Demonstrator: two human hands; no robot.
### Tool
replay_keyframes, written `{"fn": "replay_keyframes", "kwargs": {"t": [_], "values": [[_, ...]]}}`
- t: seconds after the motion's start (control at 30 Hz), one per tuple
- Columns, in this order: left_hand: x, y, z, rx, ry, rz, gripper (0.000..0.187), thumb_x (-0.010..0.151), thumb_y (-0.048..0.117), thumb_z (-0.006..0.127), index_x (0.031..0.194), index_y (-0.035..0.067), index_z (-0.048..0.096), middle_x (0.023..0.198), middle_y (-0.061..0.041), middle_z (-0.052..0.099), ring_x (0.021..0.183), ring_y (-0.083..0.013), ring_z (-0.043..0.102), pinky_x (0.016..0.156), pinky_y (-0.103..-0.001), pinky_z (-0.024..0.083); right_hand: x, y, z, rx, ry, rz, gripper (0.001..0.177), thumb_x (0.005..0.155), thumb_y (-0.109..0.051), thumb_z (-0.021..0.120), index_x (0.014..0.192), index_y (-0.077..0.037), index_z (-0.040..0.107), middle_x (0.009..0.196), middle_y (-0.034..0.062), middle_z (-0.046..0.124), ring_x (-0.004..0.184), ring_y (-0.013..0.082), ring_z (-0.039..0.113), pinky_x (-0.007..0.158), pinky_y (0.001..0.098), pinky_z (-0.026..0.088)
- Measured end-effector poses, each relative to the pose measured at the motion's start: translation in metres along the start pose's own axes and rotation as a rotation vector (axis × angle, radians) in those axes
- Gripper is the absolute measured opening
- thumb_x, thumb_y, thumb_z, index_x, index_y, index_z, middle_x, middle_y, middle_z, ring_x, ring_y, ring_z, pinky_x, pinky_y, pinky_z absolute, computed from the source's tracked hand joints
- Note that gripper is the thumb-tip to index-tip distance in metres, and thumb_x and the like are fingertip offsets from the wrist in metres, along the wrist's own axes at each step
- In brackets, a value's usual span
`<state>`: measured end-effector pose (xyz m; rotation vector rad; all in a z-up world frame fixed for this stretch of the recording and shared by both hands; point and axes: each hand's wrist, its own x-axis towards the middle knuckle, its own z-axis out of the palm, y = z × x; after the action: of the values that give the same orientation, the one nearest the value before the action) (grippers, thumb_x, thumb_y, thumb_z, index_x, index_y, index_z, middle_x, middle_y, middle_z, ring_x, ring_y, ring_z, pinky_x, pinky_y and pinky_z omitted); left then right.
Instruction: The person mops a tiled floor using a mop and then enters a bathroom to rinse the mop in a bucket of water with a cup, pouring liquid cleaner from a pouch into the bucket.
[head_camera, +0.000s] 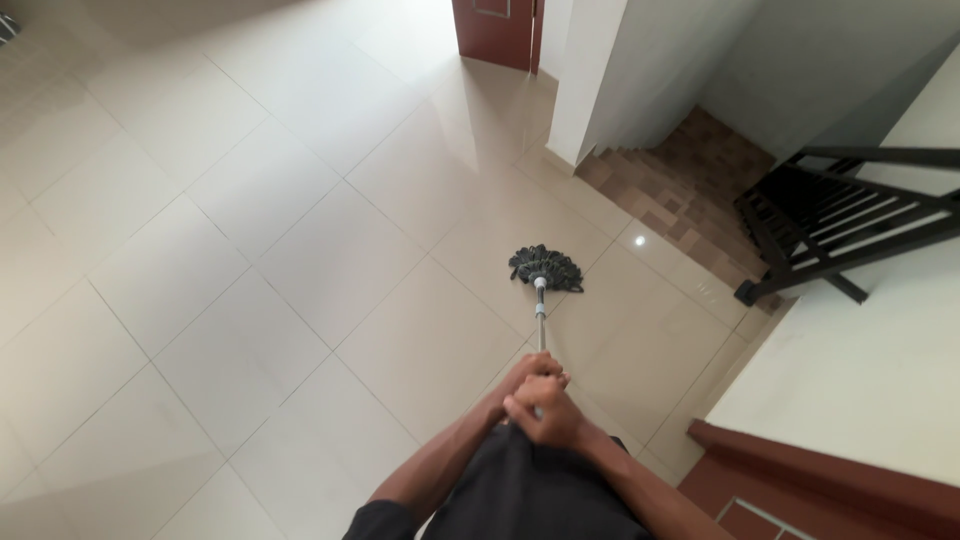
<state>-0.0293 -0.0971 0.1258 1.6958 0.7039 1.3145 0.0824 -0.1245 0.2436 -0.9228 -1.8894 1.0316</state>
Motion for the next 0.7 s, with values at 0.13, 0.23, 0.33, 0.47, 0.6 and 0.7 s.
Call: {"fn": "replay_keyframes", "kwargs": {"t": [0.13, 0.23, 0.33, 0.47, 0.6, 0.7], "values": [[-0.034, -0.026, -0.008, 0.037, -0.401, -0.201, 0.024, 0.093, 0.008, 0.067, 0.078, 0.004, 0.049, 0.07, -0.006, 0.056, 0.075, -0.0217, 0.056, 0.099, -0.037, 0.051, -0.029, -0.007, 0.013, 0.017, -0.121, 0.006, 0.033, 0.098, -0.011, 0.066, 0.066, -0.002, 0.06, 0.059, 0.0097, 0.058, 0.062, 0.0245, 0.056, 0.066, 0.0385, 0.049], [-0.048, -0.069, -0.011, 0.067, -0.421, -0.194, 0.02, 0.09, 0.01, 0.07, 0.081, 0.003, 0.054, 0.076, -0.008, 0.06, 0.086, -0.0252, 0.058, 0.1, -0.04, 0.051, -0.03, 0.019, 0.028, -0.022, -0.086, -0.084, 0.029, 0.103, -0.013, 0.061, 0.077, -0.003, 0.065, 0.071, 0.0118, 0.064, 0.072, 0.0273, 0.061, 0.072, 0.04, 0.05], [-0.036, -0.096, -0.01, 0.088, -0.312, -0.228, 0.018, 0.087, 0.011, 0.073, 0.083, 0.002, 0.058, 0.082, -0.01, 0.064, 0.096, -0.0286, 0.06, 0.101, -0.044, 0.05, -0.029, 0.048, 0.037, -0.081, 0.001, -0.039, 0.03, 0.102, -0.014, 0.061, 0.076, -0.002, 0.067, 0.069, 0.013, 0.064, 0.071, 0.0277, 0.062, 0.071, 0.0419, 0.049], [-0.023, -0.093, -0.001, 0.296, -0.264, -0.171, 0.018, 0.083, 0.013, 0.076, 0.086, 0.001, 0.064, 0.089, -0.013, 0.07, 0.11, -0.0333, 0.062, 0.102, -0.049, 0.049, -0.027, 0.064, 0.041, -0.047, 0.142, 0.235, 0.038, 0.101, -0.017, 0.059, 0.067, -0.001, 0.061, 0.064, 0.0132, 0.064, 0.062, 0.0263, 0.059, 0.068, 0.0398, 0.047], [-0.05, -0.064, -0.005, 0.356, -0.263, -0.204, 0.013, 0.078, 0.013, 0.072, 0.08, 0.004, 0.063, 0.102, -0.014, 0.069, 0.113, -0.0333, 0.062, 0.089, -0.046, 0.053, -0.043, 0.04, 0.049, -0.055, 0.109, 0.221, 0.039, 0.099, -0.017, 0.062, 0.064, 0.0, 0.056, 0.062, 0.0126, 0.06, 0.06, 0.0253, 0.056, 0.067, 0.0388, 0.045], [-0.062, -0.035, -0.002, 0.48, -0.453, -0.153, 0.013, 0.095, 0.015, 0.066, 0.085, 0.009, 0.062, 0.095, -0.008, 0.068, 0.1, -0.0271, 0.063, 0.089, -0.043, 0.053, -0.063, 0.004, 0.051, -0.055, 0.022, 0.084, 0.04, 0.098, -0.014, 0.063, 0.062, 0.0, 0.053, 0.06, 0.0121, 0.055, 0.062, 0.0249, 0.055, 0.069, 0.0392, 0.045]]}}
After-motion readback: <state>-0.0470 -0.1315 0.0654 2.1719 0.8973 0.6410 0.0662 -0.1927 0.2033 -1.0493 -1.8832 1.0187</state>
